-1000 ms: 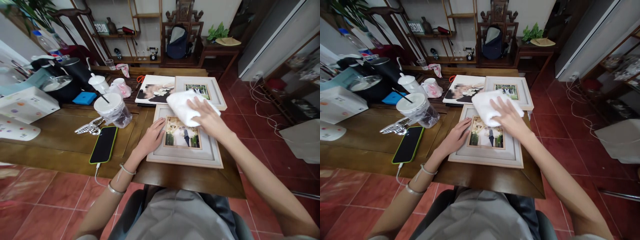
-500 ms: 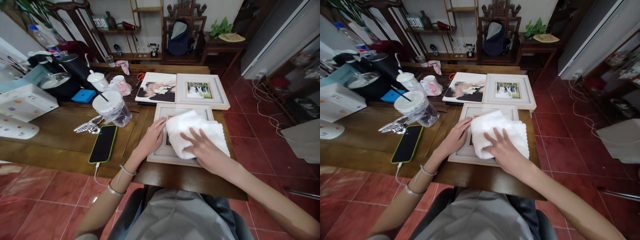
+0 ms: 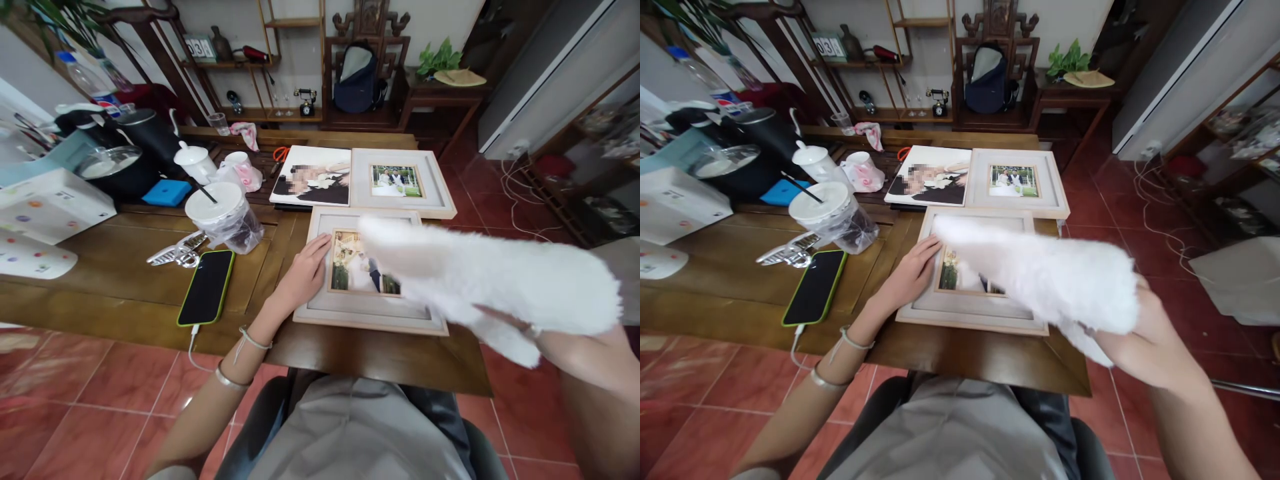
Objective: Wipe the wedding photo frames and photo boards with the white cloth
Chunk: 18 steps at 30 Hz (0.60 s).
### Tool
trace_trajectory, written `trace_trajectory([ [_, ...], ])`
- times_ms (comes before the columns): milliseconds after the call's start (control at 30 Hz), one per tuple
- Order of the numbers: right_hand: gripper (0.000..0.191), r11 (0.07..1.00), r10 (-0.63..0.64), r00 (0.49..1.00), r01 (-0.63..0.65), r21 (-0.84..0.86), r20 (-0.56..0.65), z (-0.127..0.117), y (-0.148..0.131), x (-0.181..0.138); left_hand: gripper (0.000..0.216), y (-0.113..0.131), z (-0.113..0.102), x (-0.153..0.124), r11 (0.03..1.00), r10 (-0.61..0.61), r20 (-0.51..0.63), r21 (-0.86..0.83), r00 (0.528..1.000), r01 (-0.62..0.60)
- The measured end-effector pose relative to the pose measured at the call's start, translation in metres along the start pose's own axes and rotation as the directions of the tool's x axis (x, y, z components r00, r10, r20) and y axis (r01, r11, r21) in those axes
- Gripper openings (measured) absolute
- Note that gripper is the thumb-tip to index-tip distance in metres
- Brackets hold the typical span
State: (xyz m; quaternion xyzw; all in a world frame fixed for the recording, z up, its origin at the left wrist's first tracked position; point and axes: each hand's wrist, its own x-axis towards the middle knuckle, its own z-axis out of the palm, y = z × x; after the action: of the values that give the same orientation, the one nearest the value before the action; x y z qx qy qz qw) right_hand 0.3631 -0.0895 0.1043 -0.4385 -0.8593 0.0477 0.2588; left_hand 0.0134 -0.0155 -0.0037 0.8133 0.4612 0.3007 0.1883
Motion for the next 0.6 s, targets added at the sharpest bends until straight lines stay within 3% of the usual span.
trace_trajectory([
  [67,0.029,0.989,-0.090,0.986,0.072,-0.131,-0.142,0.001,-0.001,0.009,0.048,0.000,0.000,0.000,1.000,0.008,0.005,0.004,1.000,-0.008],
  [100,0.028,0.972,-0.136,0.979,0.101,-0.215,-0.155,0.004,-0.004,0.016,0.047,0.001,-0.001,0.000,1.000,0.010,0.006,0.005,1.000,-0.010],
  [200,0.021,0.903,-0.165,0.986,0.160,-0.399,0.024,0.023,-0.012,0.034,0.047,0.002,-0.001,0.001,1.000,0.005,0.006,0.009,1.000,-0.005],
  [333,0.039,0.888,-0.033,0.953,0.165,-0.428,0.300,0.062,-0.015,0.042,0.046,0.003,-0.001,0.001,1.000,-0.005,0.002,0.004,1.000,0.005],
  [467,0.040,0.896,0.013,0.933,0.149,-0.419,0.361,0.078,-0.024,0.035,0.046,0.005,-0.001,0.002,1.000,-0.017,-0.003,-0.005,1.000,0.017],
  [600,0.045,0.937,-0.038,0.922,0.167,-0.307,0.386,0.069,-0.045,0.019,0.047,0.006,-0.001,0.001,0.999,-0.032,-0.012,-0.021,0.999,0.031],
])
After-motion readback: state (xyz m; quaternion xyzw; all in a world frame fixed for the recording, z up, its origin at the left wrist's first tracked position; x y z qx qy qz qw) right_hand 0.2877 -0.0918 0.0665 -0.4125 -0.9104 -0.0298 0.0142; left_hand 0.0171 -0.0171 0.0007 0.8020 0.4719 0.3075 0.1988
